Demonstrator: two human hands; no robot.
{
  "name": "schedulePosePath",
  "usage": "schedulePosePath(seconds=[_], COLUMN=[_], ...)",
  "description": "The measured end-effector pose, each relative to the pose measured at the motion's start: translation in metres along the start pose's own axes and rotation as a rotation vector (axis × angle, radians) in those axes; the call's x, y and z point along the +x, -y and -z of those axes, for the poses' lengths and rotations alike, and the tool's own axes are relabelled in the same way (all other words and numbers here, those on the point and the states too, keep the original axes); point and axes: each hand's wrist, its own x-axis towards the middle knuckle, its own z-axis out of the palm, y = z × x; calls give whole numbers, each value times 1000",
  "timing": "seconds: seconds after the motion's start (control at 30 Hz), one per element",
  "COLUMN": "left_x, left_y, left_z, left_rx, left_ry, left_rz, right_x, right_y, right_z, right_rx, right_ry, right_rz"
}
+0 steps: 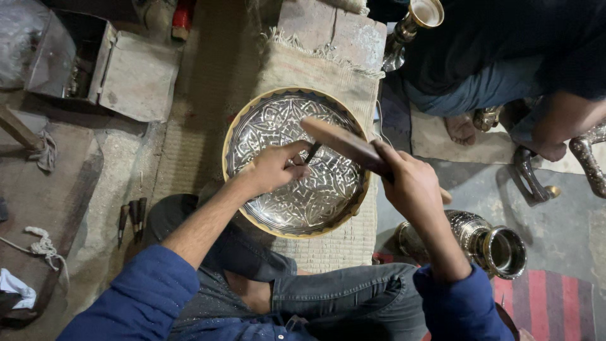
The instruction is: The person uses a hammer and a metal chisel to engrave a decorative pattern onto a round metal tray. They hold the chisel in place with one hand and strike it repeatedly with the hammer in the other, working on the tray's surface.
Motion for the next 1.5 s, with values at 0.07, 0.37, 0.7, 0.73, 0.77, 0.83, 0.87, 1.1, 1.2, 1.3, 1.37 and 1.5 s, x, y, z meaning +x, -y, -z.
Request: schedulePosePath(seconds=[0.07, 0.37, 0.7, 0.73, 0.77, 0.83, 0.87, 1.1, 1.2, 1.3, 1.37, 1.5], left_x=[1, -2, -3, -3, -3, -3, -3, 0, 2, 1, 0, -1], left_y=[3, -6, 0, 0, 1, 1, 1, 1, 0, -3, -6, -10], left_z=[-1, 3, 0, 0, 0, -1, -1, -3, -2, -1, -1, 0], left_rx=[97, 62, 51, 43, 37, 36, 40, -84, -36, 0, 5, -12], left_ry=[-57, -14, -46, -55, -60, -53, -38, -37, -50, -98, -81, -53], left_rz=[-47, 29, 22, -23, -67, -88, -60, -31, 23, -30, 15, 7], right_x=[-1, -7, -15, -16, -18, -19, -20, -15, -17, -10, -6, -3], right_y=[1, 5, 4, 3, 3, 2, 2, -5, -11, -19, -23, -28], right_z=[-1, 3, 1, 1, 1, 0, 0, 5, 7, 1, -6, -11], right_rx=[275, 186, 369, 299, 230, 175, 190, -132, -495, -143, 434, -66], right_ry=[-39, -20, -73, -109, -146, -132, -78, 34, 19, -107, -97, -47], right_rz=[-56, -67, -216, -148, -85, -102, -185, -102, -81, -45, -117, -12])
